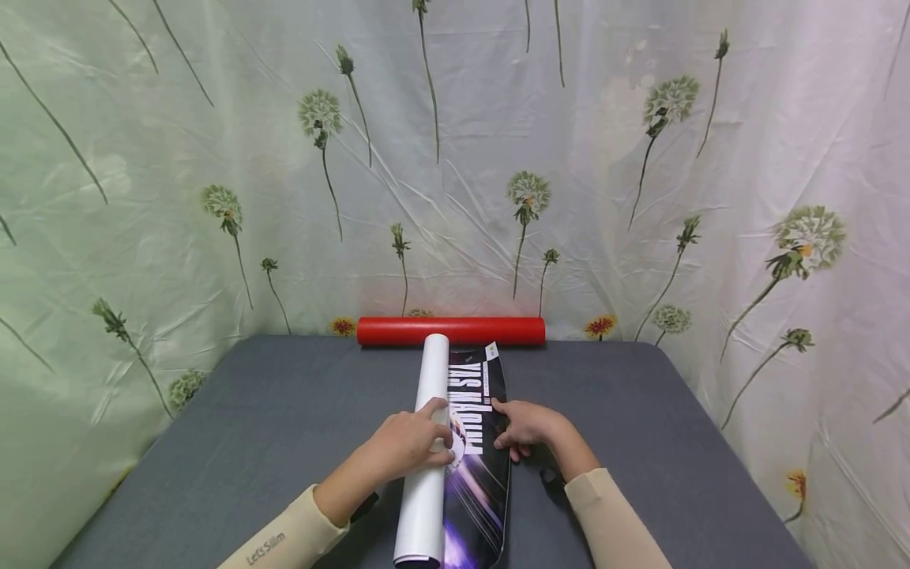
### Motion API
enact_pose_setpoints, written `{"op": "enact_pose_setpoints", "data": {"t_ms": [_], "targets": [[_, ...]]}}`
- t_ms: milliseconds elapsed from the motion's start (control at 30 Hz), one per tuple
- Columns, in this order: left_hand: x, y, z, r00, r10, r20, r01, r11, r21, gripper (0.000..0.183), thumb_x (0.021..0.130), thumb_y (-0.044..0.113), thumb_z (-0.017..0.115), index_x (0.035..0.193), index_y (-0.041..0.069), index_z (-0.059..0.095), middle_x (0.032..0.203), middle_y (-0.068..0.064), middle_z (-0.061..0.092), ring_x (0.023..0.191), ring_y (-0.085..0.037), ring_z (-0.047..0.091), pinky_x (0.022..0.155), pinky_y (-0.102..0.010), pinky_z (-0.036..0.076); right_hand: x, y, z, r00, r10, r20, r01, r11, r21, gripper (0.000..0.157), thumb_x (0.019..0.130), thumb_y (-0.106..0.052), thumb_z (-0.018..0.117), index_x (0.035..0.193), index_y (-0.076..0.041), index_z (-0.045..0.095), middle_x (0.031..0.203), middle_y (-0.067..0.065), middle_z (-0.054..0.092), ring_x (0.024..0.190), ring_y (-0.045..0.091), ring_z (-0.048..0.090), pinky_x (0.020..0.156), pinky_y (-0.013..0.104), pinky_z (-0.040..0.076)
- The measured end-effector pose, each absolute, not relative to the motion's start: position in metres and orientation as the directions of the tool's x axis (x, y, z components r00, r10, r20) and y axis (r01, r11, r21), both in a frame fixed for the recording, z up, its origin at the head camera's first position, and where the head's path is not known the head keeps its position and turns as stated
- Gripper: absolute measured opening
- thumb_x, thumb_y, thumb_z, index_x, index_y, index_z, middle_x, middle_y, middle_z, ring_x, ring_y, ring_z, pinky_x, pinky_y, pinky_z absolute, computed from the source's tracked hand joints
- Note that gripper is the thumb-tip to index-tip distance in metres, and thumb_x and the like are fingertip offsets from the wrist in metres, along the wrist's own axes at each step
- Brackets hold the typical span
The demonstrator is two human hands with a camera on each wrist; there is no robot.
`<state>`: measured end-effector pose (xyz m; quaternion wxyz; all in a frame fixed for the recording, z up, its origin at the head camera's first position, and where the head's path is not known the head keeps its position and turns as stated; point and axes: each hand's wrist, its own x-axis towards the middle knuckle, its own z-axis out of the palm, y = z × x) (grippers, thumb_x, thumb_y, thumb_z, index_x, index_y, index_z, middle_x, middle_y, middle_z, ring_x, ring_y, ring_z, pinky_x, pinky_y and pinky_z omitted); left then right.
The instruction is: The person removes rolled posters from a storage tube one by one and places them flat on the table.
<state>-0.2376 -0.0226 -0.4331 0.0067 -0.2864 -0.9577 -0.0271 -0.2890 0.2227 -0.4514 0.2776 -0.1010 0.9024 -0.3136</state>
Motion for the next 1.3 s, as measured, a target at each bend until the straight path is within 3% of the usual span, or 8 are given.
{"op": "enact_pose_setpoints", "data": {"t_ms": [200,467,767,1033,1300], "targets": [[-0.237,-0.025,-0.432,-0.837,0.547,0.028,0.548,0.834,0.067,0.016,0.093,0.042,0.076,0.106,0.036,0.083,0.152,-0.004,0.058,0.070,-0.022,0.062,0.060,-0.028,0.048,-0.290,0.225,-0.451,-0.823,-0.365,-0.436,-0.014,0.779,-0.626,0.087,0.096,-0.008,0.076,0.168,-0.006,0.027,0.059,0.006,0.067,0.042,0.013,0.050,0.051,0.026,0.046],[-0.238,-0.024,-0.433,-0.839,0.543,0.044,0.544,0.839,0.022,0.026,0.090,0.059,0.078,0.102,0.037,0.082,0.152,-0.005,0.058,0.075,-0.024,0.067,0.064,-0.032,0.053,-0.290,0.228,-0.452,-0.820,-0.364,-0.441,-0.010,0.780,-0.625,0.087,0.096,-0.008,0.076,0.168,-0.006,0.027,0.059,0.006,0.066,0.042,0.013,0.050,0.051,0.026,0.046],[-0.237,-0.025,-0.434,-0.820,0.568,0.070,0.568,0.823,-0.024,0.014,0.093,0.043,0.077,0.103,0.038,0.083,0.153,-0.006,0.060,0.071,-0.022,0.063,0.061,-0.031,0.046,-0.289,0.230,-0.449,-0.824,-0.359,-0.439,-0.006,0.780,-0.626,0.087,0.096,-0.008,0.076,0.168,-0.007,0.027,0.059,0.006,0.066,0.043,0.014,0.050,0.052,0.026,0.045],[-0.238,-0.025,-0.433,-0.825,0.561,0.070,0.560,0.827,-0.037,0.023,0.090,0.058,0.078,0.098,0.037,0.081,0.149,-0.006,0.061,0.072,-0.022,0.067,0.064,-0.033,0.050,-0.290,0.232,-0.448,-0.823,-0.356,-0.443,-0.005,0.784,-0.621,0.086,0.097,-0.008,0.075,0.168,-0.006,0.028,0.059,0.006,0.066,0.044,0.013,0.051,0.051,0.025,0.044],[-0.237,-0.025,-0.433,-0.823,0.565,0.065,0.563,0.825,-0.051,0.015,0.094,0.045,0.076,0.105,0.040,0.084,0.152,-0.007,0.061,0.078,-0.021,0.068,0.059,-0.028,0.041,-0.290,0.233,-0.448,-0.823,-0.345,-0.451,0.011,0.785,-0.620,0.086,0.096,-0.008,0.076,0.168,-0.007,0.028,0.059,0.006,0.066,0.044,0.013,0.052,0.050,0.025,0.044]]}}
